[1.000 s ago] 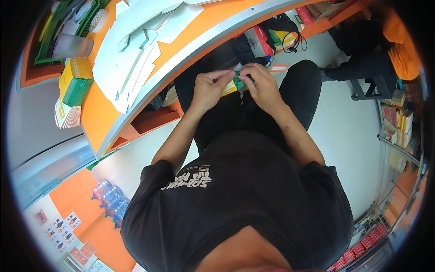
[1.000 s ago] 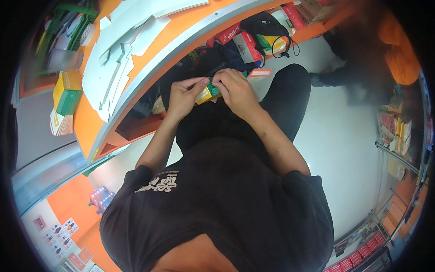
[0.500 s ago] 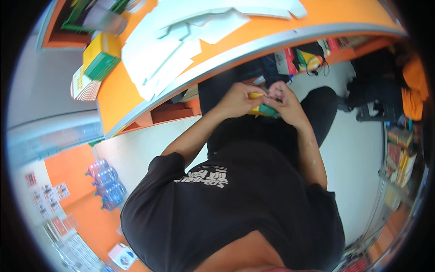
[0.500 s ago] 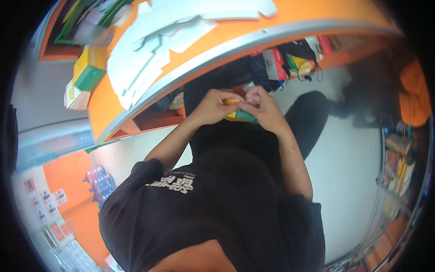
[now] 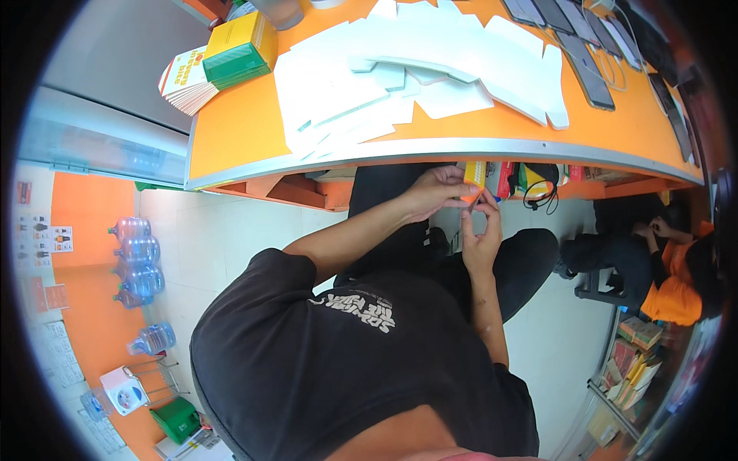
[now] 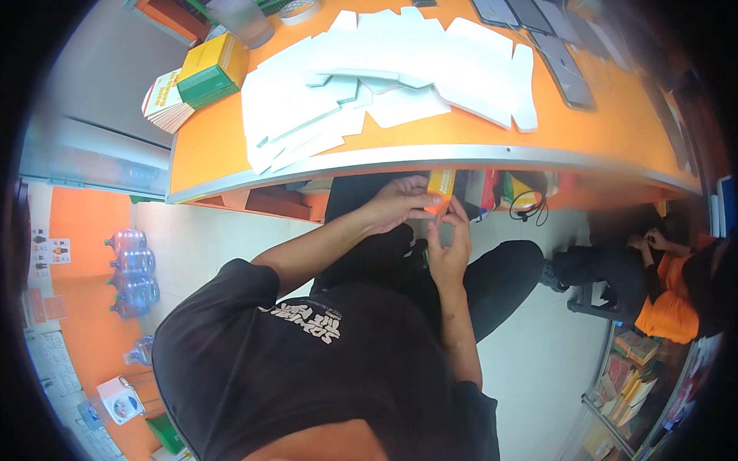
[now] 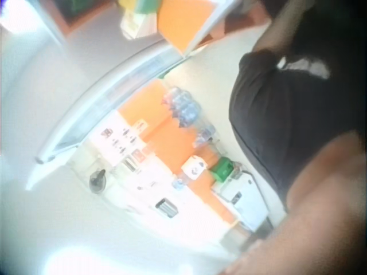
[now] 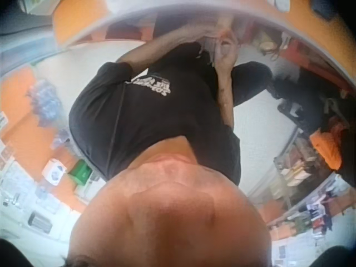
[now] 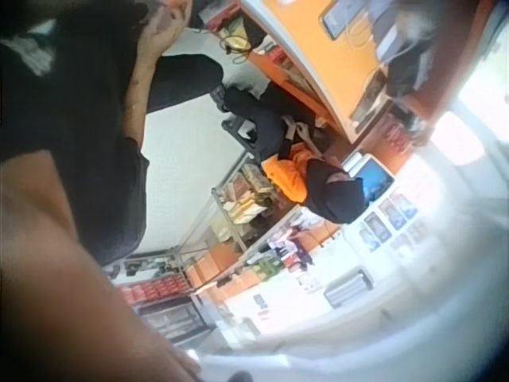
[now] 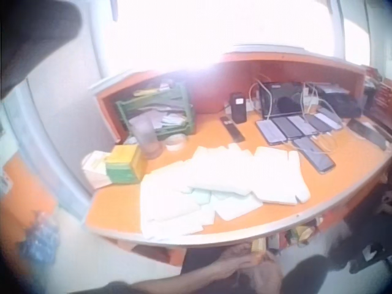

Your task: The person sits at a desk and folds small white cardboard pieces into rectangular boxes. They repeatedly pick up a flat piece, fold the sides up, and tuck the flaps to form a box, then place the finished unit on a stack. A second person is visible in the background working with similar items.

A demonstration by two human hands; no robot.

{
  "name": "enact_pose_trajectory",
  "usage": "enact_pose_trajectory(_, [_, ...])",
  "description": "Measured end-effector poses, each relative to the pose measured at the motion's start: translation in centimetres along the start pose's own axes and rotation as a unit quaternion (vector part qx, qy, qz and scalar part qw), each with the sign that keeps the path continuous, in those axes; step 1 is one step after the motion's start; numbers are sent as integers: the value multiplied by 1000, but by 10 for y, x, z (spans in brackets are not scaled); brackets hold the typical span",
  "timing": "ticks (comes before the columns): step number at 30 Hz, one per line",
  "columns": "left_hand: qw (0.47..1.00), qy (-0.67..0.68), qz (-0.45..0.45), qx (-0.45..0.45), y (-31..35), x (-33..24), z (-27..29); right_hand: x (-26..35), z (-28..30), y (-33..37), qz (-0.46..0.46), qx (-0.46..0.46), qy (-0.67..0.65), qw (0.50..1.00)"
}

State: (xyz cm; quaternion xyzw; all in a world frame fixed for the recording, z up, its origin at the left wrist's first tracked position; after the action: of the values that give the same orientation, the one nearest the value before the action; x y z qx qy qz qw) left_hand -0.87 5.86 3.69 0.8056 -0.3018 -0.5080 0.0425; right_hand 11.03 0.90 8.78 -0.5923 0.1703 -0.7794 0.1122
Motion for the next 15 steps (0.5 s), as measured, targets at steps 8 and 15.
enact_pose_trajectory(8, [944, -255, -194, -79, 7, -26, -5, -33, 20, -1, -134, -35, -103, 985])
enact_pose_trajectory(15, [908, -319, -255, -94, 19, -36, -19, -45, 23, 0, -202, -61, -169, 963])
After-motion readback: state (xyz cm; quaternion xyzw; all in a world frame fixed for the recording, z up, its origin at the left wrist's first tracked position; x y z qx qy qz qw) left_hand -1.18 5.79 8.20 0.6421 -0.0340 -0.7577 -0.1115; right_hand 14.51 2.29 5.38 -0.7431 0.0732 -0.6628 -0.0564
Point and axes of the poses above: each hand's wrist, its own y-axis away from the middle knuckle, its own z-axis out of the back of the hand, x = y × z, the point moved 10 cm from there along -y, towards the middle knuckle, and after that the axes turned 4 degrees about -y, right-handed, at the moved point
